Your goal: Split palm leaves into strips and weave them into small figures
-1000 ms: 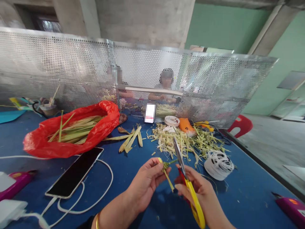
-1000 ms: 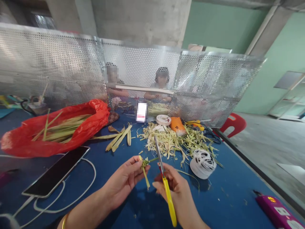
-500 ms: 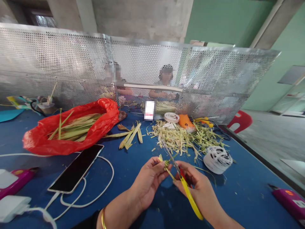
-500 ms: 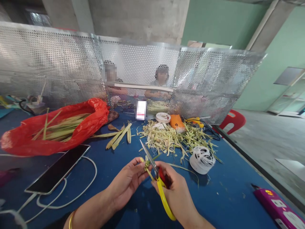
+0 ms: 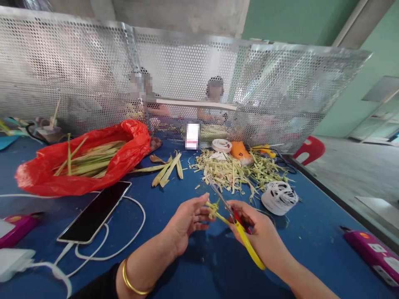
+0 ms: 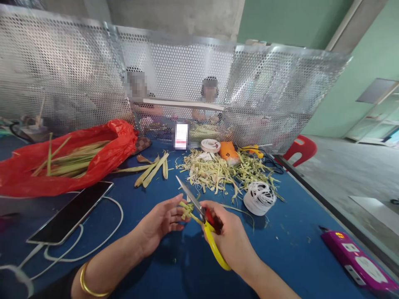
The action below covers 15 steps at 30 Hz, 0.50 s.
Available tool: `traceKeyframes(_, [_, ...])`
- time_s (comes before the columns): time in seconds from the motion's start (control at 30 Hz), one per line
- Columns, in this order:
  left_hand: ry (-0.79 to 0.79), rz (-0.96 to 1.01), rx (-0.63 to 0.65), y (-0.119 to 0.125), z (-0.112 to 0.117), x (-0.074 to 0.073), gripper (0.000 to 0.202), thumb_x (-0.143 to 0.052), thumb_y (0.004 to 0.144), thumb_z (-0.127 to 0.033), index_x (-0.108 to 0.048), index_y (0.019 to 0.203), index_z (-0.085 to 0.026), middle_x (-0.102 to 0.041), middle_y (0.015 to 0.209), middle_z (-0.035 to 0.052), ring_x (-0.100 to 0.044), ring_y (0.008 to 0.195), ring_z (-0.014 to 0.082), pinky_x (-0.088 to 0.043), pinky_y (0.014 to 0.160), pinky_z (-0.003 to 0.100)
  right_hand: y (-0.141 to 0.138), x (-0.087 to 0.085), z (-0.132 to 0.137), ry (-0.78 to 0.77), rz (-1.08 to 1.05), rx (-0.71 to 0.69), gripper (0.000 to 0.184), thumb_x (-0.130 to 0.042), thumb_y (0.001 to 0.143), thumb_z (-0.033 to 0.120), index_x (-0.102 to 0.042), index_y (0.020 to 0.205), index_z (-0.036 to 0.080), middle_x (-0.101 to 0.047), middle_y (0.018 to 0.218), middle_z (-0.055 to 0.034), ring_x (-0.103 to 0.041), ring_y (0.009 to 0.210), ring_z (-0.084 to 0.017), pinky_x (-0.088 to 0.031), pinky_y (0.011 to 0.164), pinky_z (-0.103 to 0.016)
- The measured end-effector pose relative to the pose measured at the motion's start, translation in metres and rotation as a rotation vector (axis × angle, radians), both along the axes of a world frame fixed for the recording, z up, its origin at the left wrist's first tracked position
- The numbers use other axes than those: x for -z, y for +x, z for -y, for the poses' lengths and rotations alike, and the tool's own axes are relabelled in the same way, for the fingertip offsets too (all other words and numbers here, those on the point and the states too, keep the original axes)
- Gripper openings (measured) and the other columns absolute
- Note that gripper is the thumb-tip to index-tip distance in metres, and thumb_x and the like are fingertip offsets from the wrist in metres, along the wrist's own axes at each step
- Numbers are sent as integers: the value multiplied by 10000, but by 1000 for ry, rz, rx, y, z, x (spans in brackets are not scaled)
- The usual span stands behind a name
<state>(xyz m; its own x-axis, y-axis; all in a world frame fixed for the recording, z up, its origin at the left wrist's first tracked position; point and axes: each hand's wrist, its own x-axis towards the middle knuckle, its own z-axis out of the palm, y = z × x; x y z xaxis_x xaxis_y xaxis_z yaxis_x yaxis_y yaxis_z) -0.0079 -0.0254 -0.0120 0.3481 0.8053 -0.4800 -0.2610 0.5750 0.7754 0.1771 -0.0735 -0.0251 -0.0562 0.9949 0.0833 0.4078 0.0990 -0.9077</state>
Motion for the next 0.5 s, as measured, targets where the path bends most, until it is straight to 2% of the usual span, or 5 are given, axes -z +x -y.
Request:
traceKeyframes(0.13, [55,-106,125,-2,0,4,302,-735,668,-368,-634,818,-126,-657,719,33,-629,644,124,-431,535,194,3,-1,1,20,102,-40,427,-614,718,172,-595,1144,189,-692,901,-43,-647,764,-175,-530,696,-248])
traceKeyframes(0.23, [66,-89,136,0,2,6,285,-747,661,-325,-640,831,-123,-662,731,32,-626,629,113,-437,538,190,3,-2,1,44,143,-44,403,-617,738,203,-608,1141,187,-694,886,-42,-650,758,-171,-537,703,-247])
traceKeyframes(0.4, [52,-50,-69,-1,-5,2,263,-767,663,-271,-653,849,-126,-660,702,18,-629,600,105,-479,546,195,7,-7,0,162,179,128,469,-673,743,351,-614,1175,179,-704,964,-76,-669,823,-205,-546,757,-267])
traceKeyframes(0.5, [25,2,-209,-7,-11,-5,212,-751,691,-238,-668,847,-120,-660,677,23,-639,608,109,-503,553,193,14,-10,-2,142,240,183,549,-694,718,411,-601,1218,201,-713,932,-58,-678,802,-206,-555,731,-254])
